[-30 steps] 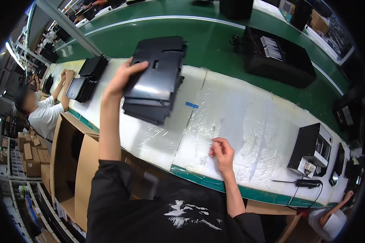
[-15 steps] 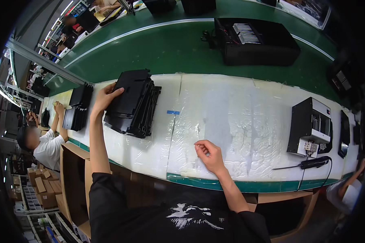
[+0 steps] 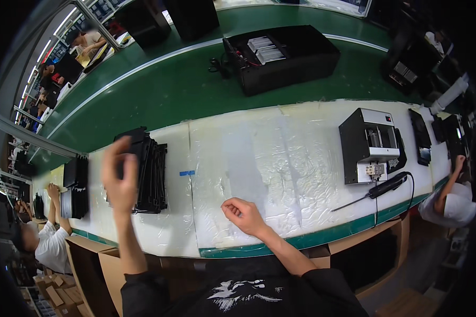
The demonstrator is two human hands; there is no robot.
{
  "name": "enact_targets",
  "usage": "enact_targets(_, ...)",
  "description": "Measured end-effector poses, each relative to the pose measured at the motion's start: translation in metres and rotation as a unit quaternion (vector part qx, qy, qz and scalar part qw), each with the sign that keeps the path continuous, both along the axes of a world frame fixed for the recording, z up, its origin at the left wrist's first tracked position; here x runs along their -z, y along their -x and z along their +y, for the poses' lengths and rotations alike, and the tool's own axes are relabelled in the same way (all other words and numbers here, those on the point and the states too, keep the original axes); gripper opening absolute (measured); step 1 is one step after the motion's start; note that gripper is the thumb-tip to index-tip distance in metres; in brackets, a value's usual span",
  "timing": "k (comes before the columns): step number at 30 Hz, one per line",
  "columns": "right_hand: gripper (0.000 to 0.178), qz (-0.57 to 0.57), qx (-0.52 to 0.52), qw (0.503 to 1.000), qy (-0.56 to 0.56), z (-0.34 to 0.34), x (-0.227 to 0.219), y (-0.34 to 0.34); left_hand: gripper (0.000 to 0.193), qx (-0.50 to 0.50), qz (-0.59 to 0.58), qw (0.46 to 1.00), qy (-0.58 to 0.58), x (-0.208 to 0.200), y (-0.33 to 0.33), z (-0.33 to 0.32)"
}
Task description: Assembling internal components and screwing together the plastic casing of an electronic device on a production line.
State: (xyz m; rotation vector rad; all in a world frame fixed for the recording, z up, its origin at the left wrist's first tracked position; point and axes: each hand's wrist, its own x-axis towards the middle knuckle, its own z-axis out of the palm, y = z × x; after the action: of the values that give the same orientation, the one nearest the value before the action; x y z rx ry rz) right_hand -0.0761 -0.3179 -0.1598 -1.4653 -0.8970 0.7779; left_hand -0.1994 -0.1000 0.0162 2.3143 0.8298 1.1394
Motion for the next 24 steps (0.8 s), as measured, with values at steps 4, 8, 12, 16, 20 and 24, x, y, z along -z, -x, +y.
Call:
enact_targets(4, 0.011, -0.028, 0.009, 0.999, -0.020, -0.001, -0.001, 0.002, 0.027, 0.165, 0.110, 0.979, 0.042, 0.042, -0.067, -0.044)
enact_targets(8, 0.011, 0.028, -0.010, 0.999, -0.023, 0.000, 0.004, 0.001, 0.037, 0.084, 0.130, 0.986, -0.061, 0.170, -0.124, -0.040)
enact_targets(12, 0.008, -0.111, 0.221, 0.968, -0.050, -0.023, 0.005, -0.019, 0.042, 0.060, 0.126, 0.982, -0.124, 0.187, -0.158, -0.049)
enact_targets(16, 0.019, -0.413, 0.388, 0.822, 0.061, -0.066, -0.002, -0.083, 0.039, 0.104, 0.119, 0.987, -0.042, 0.168, -0.182, -0.027)
enact_targets(20, 0.035, -0.477, 0.359, 0.785, 0.163, -0.088, -0.001, -0.110, 0.033, 0.161, 0.022, 0.976, -0.148, 0.117, -0.245, -0.012)
enact_targets(24, 0.038, -0.492, 0.367, 0.771, 0.171, -0.084, 0.004, -0.110, 0.029, 0.167, 0.038, 0.935, -0.310, 0.082, -0.317, -0.006)
